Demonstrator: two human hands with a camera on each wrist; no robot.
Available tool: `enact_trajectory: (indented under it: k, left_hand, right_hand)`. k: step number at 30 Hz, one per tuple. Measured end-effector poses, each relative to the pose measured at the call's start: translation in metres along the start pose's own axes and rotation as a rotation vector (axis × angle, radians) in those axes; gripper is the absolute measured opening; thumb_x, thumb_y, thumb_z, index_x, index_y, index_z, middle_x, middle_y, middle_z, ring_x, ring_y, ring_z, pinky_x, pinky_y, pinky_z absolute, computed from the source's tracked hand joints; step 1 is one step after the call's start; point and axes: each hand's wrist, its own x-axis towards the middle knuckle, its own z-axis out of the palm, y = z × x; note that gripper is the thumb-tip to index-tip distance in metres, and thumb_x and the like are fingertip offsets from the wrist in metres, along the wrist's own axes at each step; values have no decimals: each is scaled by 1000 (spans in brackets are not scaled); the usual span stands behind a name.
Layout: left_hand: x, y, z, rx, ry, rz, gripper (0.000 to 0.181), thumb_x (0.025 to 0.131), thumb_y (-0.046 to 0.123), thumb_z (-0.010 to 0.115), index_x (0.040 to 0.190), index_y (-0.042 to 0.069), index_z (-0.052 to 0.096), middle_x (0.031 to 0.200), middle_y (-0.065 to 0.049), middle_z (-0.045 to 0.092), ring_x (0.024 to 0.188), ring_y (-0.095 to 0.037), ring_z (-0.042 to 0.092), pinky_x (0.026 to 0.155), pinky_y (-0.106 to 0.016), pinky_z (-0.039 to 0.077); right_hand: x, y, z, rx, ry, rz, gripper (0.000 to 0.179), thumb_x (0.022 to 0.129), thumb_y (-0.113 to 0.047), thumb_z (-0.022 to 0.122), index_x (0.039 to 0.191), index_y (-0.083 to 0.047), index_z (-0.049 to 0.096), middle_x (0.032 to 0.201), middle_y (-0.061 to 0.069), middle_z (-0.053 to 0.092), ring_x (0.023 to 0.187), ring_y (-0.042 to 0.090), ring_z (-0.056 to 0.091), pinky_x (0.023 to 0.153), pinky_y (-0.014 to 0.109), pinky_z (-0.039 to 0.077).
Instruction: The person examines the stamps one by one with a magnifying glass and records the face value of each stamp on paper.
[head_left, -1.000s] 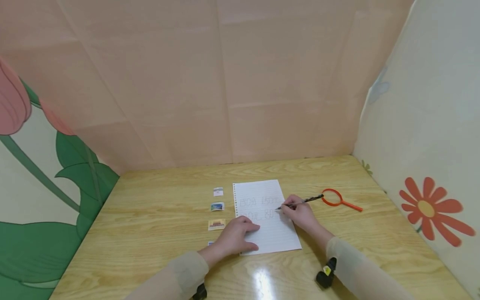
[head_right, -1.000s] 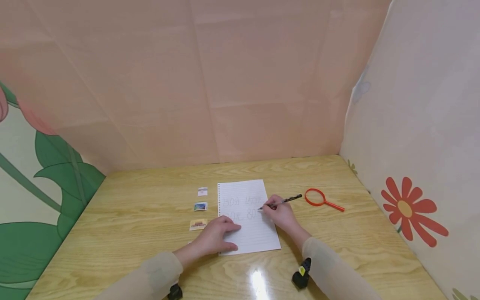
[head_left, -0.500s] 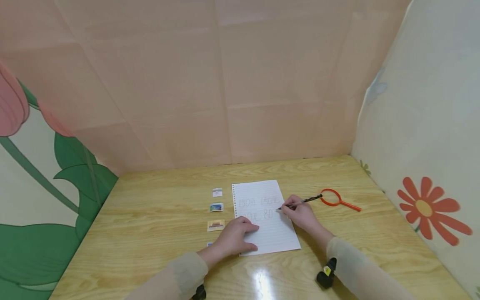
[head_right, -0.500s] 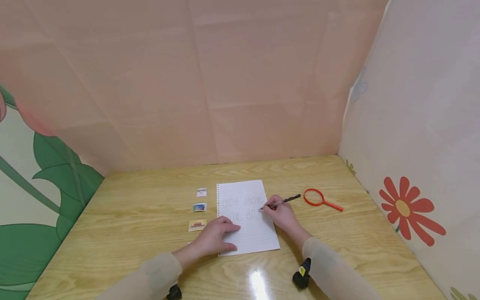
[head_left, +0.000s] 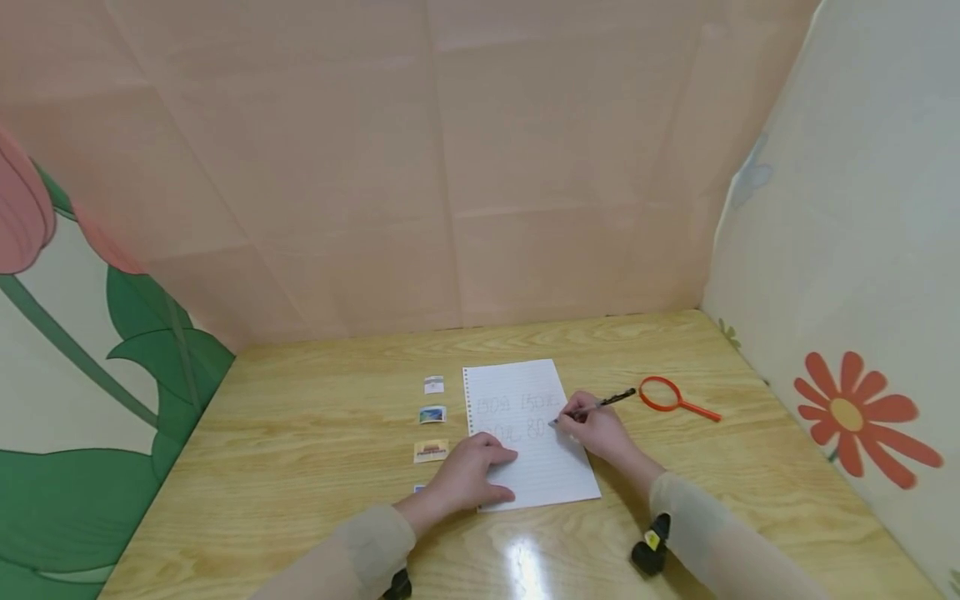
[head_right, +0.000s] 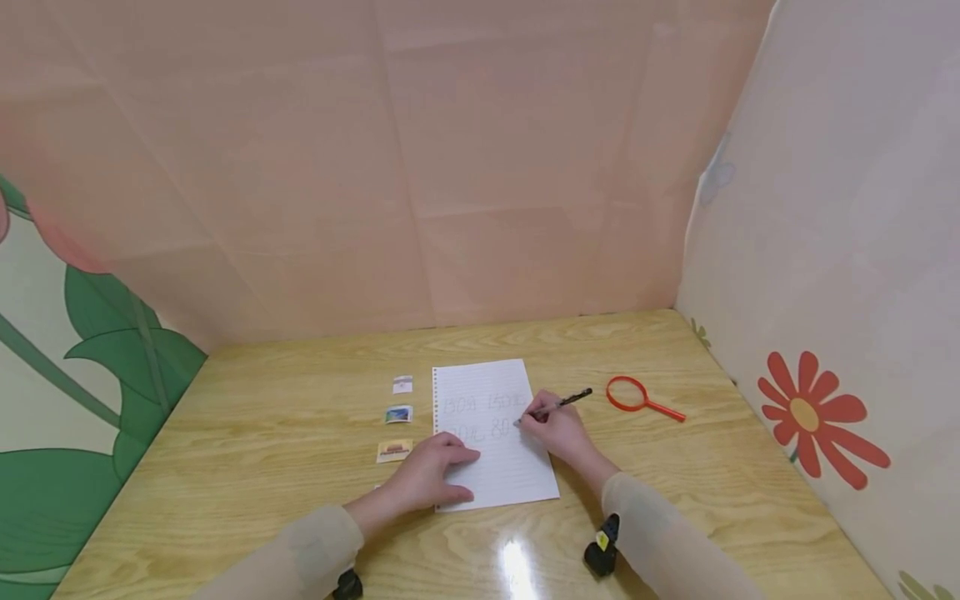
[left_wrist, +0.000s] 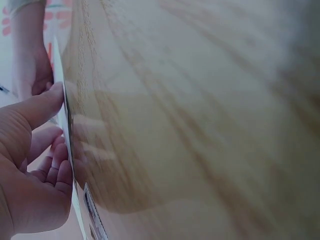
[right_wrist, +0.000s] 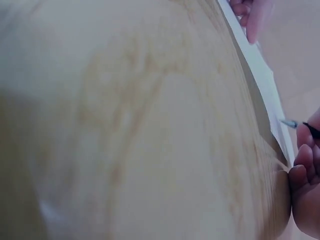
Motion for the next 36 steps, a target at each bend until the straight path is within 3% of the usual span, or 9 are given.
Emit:
enact_trajectory:
  k: [7,14,22,32,36]
  left_hand:
    - [0,1,-1,-1,2,5,57,77,36,85,127,15,68,113,4,61,101,-9,54,91,-27,46]
    - [-1,3,-1,-7,-3,5,56,77,36,85,127,15,68,113,5,60,100,-9,54,91,-26,46]
    - [0,4,-3,2,-3,6,57,78,36,85,127,14,68,113,4,61,101,-10,54,91,-27,45]
    - [-2,5,-4,16,-1,13,57,77,35,85,127,13,68,114,1,61,102,-11,55,92,-27,46]
    - [-1,5,-3,9,-6,2,57,77,35,86,127,14,68,114,2,61,102,-11,55,93,-27,46]
  right_hand:
    - [2,1,-3,82,39,25,4,84,-5,67,86,-4,63,78,4,59,59,14,54,51,24,47]
    - [2,1,-6,47,40,56,5,86,-5,66,87,-5,61,79,4,57,60,14,54,52,24,46]
    - [1,2,-8,11,23,39,6,86,-6,66,87,-6,60,74,3,56,61,15,52,52,23,44]
    - [-5,3,-13,39,61,28,9,83,-3,69,83,-6,61,71,1,55,61,12,48,52,22,39]
    - [-5,0,-10,37,23,30,8,84,-5,69,85,-6,61,73,2,57,60,12,51,52,22,42]
